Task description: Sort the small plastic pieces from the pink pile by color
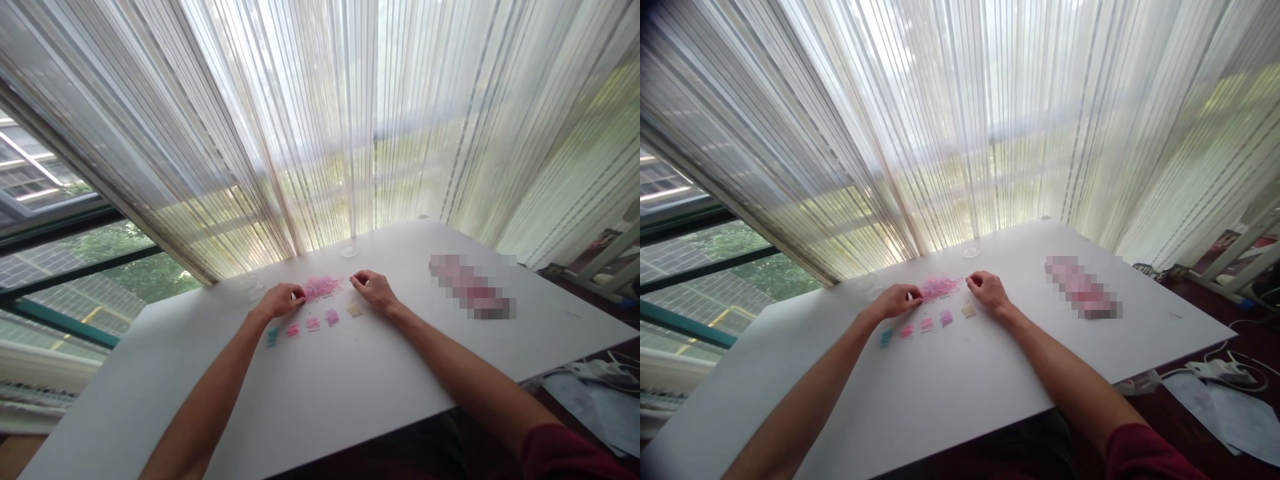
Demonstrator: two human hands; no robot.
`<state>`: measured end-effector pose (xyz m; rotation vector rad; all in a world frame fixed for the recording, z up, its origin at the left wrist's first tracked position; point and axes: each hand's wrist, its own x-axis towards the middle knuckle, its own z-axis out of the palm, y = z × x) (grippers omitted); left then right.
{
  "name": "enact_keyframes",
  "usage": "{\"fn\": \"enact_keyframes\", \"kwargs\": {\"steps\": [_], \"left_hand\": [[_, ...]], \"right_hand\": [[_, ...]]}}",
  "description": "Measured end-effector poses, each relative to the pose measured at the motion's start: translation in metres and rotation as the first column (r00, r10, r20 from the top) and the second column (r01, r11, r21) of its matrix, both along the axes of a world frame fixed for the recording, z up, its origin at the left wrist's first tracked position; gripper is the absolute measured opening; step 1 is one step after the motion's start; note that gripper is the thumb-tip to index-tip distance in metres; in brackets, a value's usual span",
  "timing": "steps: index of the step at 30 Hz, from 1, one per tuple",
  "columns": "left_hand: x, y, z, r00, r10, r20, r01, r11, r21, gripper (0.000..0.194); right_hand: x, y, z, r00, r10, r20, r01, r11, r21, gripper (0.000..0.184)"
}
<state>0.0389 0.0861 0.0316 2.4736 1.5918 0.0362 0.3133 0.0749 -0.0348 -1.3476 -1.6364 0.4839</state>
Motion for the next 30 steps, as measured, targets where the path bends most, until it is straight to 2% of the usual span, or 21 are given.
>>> {"fn": "enact_keyframes", "kwargs": {"steps": [9,15,19,22,25,28,30], "left_hand": [[-0.010,0.013,0.013,0.992,-0.006,0.123,0.004,1.000,0.022,0.031],[-0.008,0.023,0.008,0.985,-0.005,0.174,0.005,1.000,0.005,0.031],[-0.010,0.020,0.010,0.980,0.004,0.201,-0.011,0.999,0.035,0.029],[-0.010,0.005,0.015,0.963,0.007,0.270,-0.038,0.993,0.113,0.029],[-0.007,-0.021,0.018,0.926,-0.023,0.376,-0.052,0.981,0.188,0.031],[-0.002,-0.051,0.014,0.884,-0.082,0.460,-0.027,0.974,0.225,0.031],[0.002,-0.068,0.008,0.866,-0.111,0.488,-0.009,0.971,0.237,0.028]], "right_hand": [[0.000,0.000,-0.001,1.000,0.007,-0.003,-0.007,1.000,0.009,0.020],[0.000,0.001,-0.002,1.000,0.004,0.008,-0.004,1.000,0.004,0.019],[0.001,0.002,-0.003,1.000,0.005,0.014,-0.005,1.000,0.004,0.019],[0.000,0.001,0.000,1.000,0.004,0.011,-0.004,1.000,0.014,0.017],[-0.003,-0.007,0.006,0.999,0.038,0.014,-0.040,0.995,0.094,0.016],[-0.012,-0.024,0.014,0.991,0.132,0.014,-0.133,0.972,0.194,0.014],[-0.021,-0.038,0.019,0.969,0.248,0.021,-0.245,0.938,0.246,0.015]]}}
